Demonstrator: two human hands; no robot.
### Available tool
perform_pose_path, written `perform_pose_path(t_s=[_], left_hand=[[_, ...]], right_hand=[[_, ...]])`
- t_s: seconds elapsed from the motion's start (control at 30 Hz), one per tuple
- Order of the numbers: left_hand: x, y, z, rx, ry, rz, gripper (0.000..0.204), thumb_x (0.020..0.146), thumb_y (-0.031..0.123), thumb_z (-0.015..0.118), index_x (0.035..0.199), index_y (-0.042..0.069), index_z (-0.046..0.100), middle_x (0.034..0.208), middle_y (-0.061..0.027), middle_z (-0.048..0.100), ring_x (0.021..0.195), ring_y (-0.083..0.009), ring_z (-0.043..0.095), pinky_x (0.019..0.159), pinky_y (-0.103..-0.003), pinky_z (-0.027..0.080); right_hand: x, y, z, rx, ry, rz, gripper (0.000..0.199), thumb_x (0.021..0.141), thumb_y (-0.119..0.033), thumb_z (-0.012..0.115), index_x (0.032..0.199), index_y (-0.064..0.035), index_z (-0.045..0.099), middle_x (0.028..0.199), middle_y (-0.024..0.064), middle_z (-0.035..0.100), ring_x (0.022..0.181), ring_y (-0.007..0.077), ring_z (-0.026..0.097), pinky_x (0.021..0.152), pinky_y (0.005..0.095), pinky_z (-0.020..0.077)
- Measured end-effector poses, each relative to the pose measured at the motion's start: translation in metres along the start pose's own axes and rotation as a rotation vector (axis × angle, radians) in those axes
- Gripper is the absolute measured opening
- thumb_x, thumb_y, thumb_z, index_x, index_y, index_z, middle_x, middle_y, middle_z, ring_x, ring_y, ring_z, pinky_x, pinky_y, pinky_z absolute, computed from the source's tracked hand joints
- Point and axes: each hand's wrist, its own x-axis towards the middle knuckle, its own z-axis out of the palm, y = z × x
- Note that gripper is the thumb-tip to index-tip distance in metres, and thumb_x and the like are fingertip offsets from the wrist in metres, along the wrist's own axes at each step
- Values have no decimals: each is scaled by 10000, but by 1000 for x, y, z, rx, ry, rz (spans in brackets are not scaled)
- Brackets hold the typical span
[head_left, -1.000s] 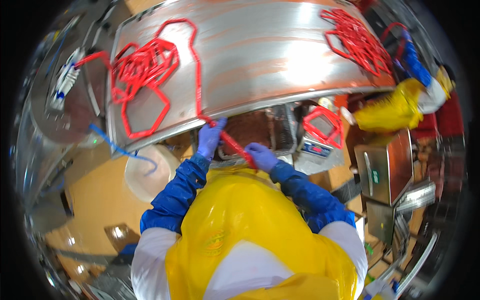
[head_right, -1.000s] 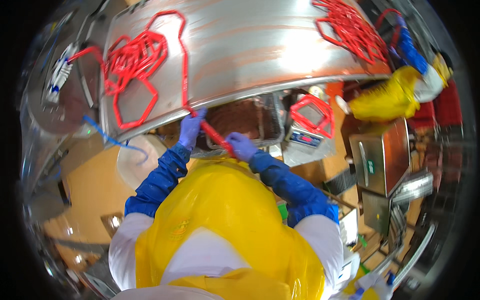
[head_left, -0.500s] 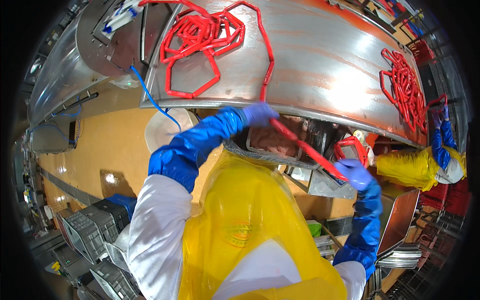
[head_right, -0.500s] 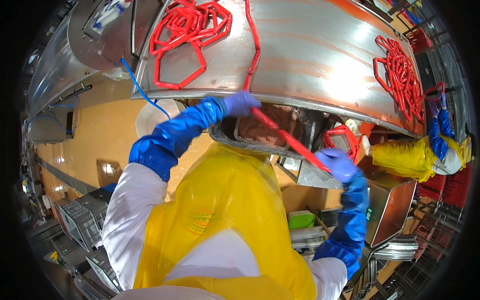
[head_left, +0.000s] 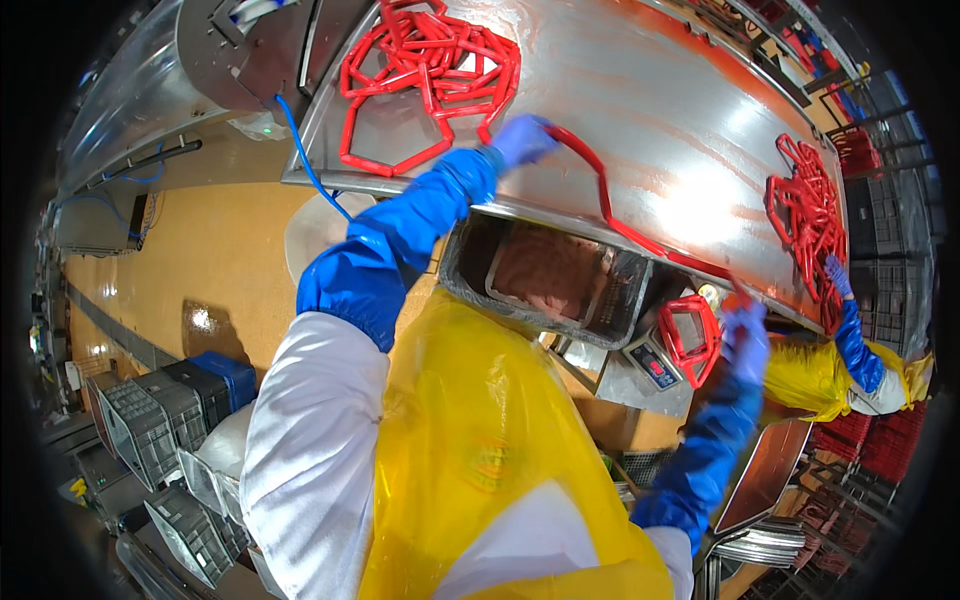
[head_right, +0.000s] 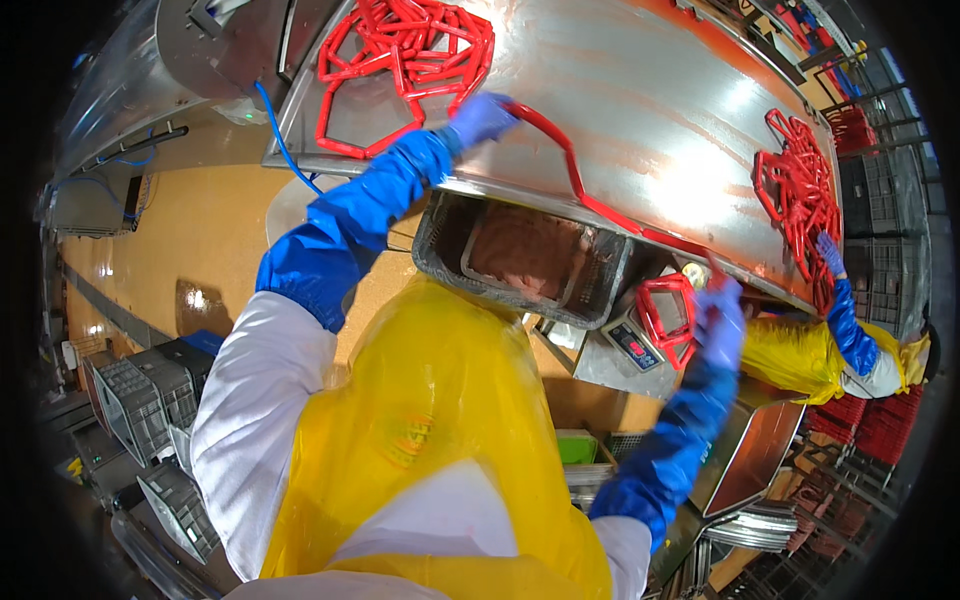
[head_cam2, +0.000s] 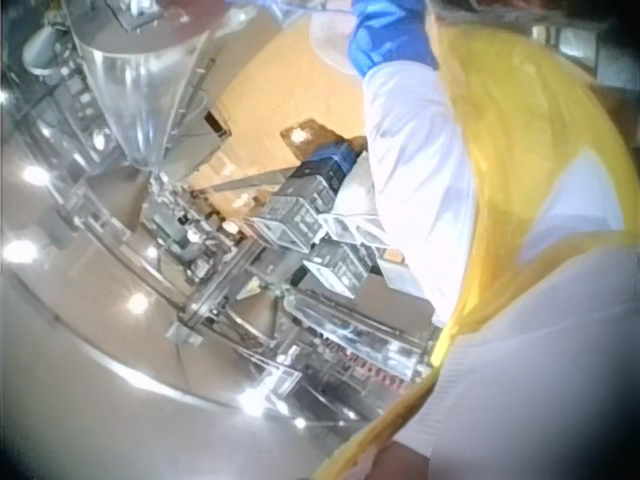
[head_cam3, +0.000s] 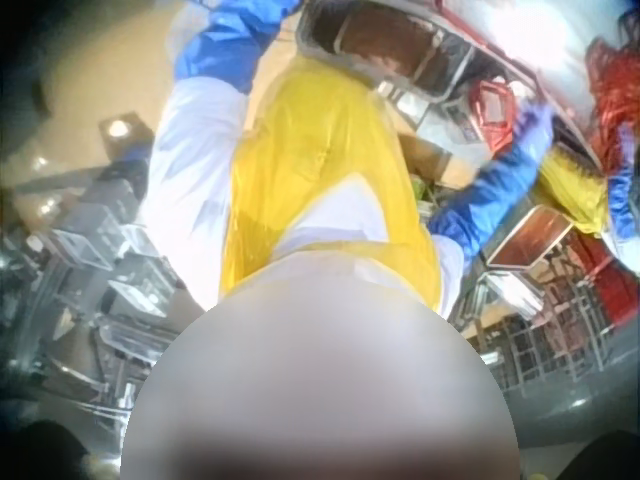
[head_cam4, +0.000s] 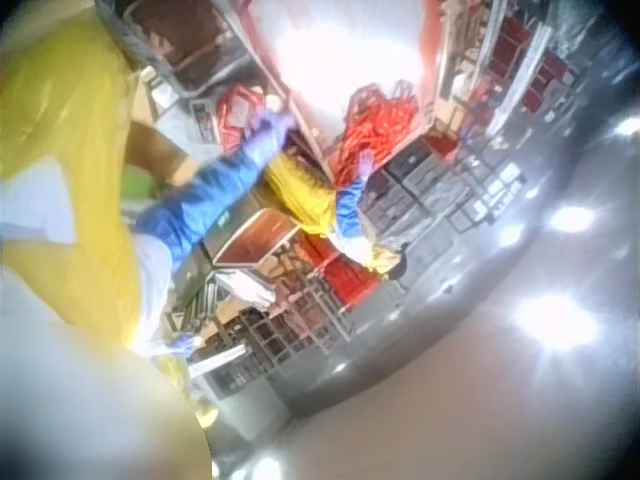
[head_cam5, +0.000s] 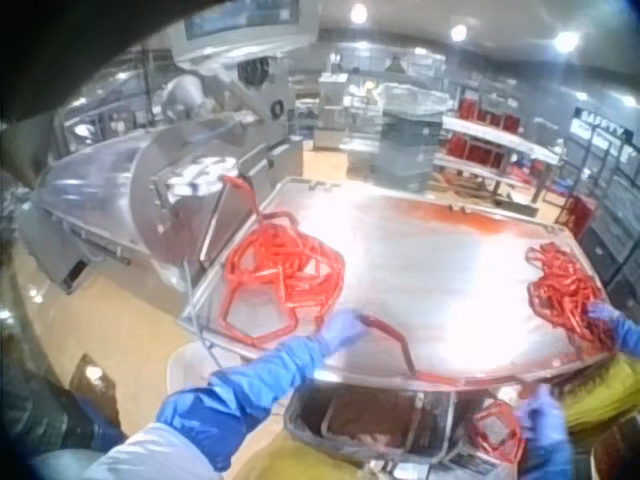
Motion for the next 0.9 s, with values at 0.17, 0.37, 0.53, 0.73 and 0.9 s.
perform_pose_path(t_s=[0.17, 0.37, 0.53, 0.73, 0.9], left_hand=[[-69, 100, 113, 217, -312, 391, 295, 849, 328, 690, 998, 75, 719, 973, -205, 715, 916, -396, 694, 795, -449, 548], [-38, -36, 69, 221, -140, 520, 244, 877, 254, 720, 1016, 62, 664, 869, -206, 672, 802, -406, 663, 740, -453, 537], [-21, -120, -42, 668, -32, 536, 270, 893, 349, 694, 873, 86, 640, 842, -162, 645, 845, -407, 614, 776, -486, 495], [-9, 3, 4, 516, -458, 229, 450, 977, 494, 537, 989, 55, 640, 956, -238, 666, 926, -440, 636, 810, -503, 497], [-20, 4, 65, 318, -581, 235, 529, 1001, 526, 473, 1092, 35, 647, 1022, -263, 661, 987, -450, 629, 858, -496, 491]], right_hand=[[94, 64, 166, 208, -320, 218, 355, 957, -500, 635, 827, -172, 603, 539, -50, 403, 380, 79, 283, 355, 249, 200], [168, -12, 121, -184, -259, -62, 380, 904, -443, 677, 676, -162, 560, 517, -23, 446, 411, 103, 384, 399, 282, 252], [217, -138, 85, -721, -85, -430, 479, 866, -510, 706, 935, -36, 708, 761, 47, 628, 725, 152, 574, 701, 329, 475], [252, -101, 140, -598, 33, -778, 457, 999, -463, 542, 1003, -36, 705, 816, 139, 704, 787, 245, 689, 766, 370, 523], [140, 33, 205, 311, -439, -127, 447, 1048, -407, 493, 1236, -22, 623, 659, -55, 415, 473, 48, 337, 422, 239, 252]])
